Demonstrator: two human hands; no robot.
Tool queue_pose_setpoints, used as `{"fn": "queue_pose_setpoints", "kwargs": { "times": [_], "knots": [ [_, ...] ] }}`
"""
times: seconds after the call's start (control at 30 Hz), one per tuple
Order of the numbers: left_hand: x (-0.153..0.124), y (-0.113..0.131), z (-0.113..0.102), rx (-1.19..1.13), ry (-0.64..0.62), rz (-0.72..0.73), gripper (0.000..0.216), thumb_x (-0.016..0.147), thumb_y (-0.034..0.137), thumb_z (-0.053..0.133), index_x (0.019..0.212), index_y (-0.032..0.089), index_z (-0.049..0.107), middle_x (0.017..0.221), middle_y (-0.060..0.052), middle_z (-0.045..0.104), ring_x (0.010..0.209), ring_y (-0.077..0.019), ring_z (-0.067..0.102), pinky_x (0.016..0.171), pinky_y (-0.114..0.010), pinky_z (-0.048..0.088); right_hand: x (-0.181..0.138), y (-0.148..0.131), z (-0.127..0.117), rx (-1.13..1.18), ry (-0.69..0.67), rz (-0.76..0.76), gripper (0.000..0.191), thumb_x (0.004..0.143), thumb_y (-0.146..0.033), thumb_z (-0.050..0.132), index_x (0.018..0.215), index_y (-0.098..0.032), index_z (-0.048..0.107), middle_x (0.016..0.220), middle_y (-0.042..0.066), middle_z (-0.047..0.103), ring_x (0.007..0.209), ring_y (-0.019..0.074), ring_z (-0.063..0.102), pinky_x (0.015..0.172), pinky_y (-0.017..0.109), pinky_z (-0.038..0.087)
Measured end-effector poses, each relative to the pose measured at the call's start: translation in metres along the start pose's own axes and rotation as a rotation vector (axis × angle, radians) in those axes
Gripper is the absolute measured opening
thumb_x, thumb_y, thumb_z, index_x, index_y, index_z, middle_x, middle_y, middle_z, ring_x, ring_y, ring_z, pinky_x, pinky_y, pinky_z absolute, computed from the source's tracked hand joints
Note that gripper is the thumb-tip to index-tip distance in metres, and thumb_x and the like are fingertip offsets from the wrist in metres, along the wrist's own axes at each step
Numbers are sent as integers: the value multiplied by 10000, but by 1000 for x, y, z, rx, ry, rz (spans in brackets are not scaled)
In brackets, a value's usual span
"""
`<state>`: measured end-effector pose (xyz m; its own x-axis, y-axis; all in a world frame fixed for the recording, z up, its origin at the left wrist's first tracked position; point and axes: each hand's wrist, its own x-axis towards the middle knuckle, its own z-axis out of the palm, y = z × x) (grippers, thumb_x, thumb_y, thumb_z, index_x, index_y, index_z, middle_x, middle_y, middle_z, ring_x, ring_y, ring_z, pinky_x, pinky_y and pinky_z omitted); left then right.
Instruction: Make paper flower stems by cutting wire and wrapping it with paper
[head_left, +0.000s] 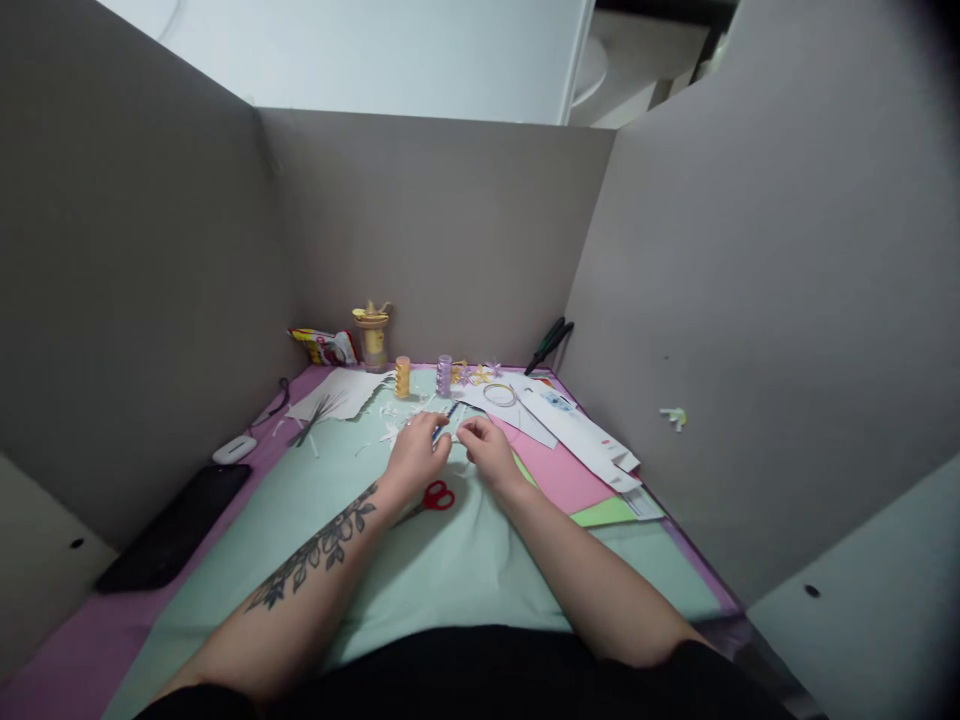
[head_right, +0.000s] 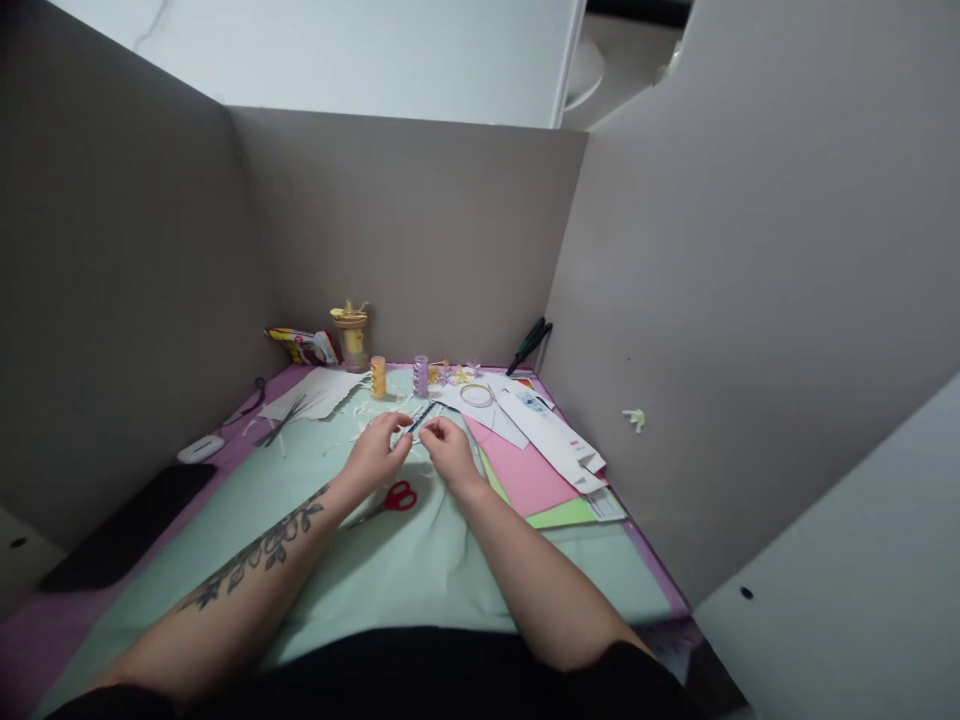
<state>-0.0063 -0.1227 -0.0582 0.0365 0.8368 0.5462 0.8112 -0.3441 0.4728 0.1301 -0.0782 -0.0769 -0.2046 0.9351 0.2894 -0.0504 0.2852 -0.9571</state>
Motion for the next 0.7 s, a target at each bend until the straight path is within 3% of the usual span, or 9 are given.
{"fn": "queue_pose_setpoints", "kwargs": {
  "times": [0.2,0.7],
  "knots": [
    [3,0,-6,-47,-50,-11,145,788,237,470,814,190,604,851,-48,635,866,-213,554,801,-332,426,-3,-5,-1,22,-23,10,145,702,-323,589,700,-191,528,567,-56,438,469,87,359,451,227,300],
    [-1,2,-6,-32,-52,-5,127,774,198,470,690,189,564,728,-25,609,752,-176,536,693,-275,401,-7,-6,3,-3,-78,23,168,707,-336,592,712,-178,537,543,-62,424,458,79,352,428,218,281]
  ]
}}
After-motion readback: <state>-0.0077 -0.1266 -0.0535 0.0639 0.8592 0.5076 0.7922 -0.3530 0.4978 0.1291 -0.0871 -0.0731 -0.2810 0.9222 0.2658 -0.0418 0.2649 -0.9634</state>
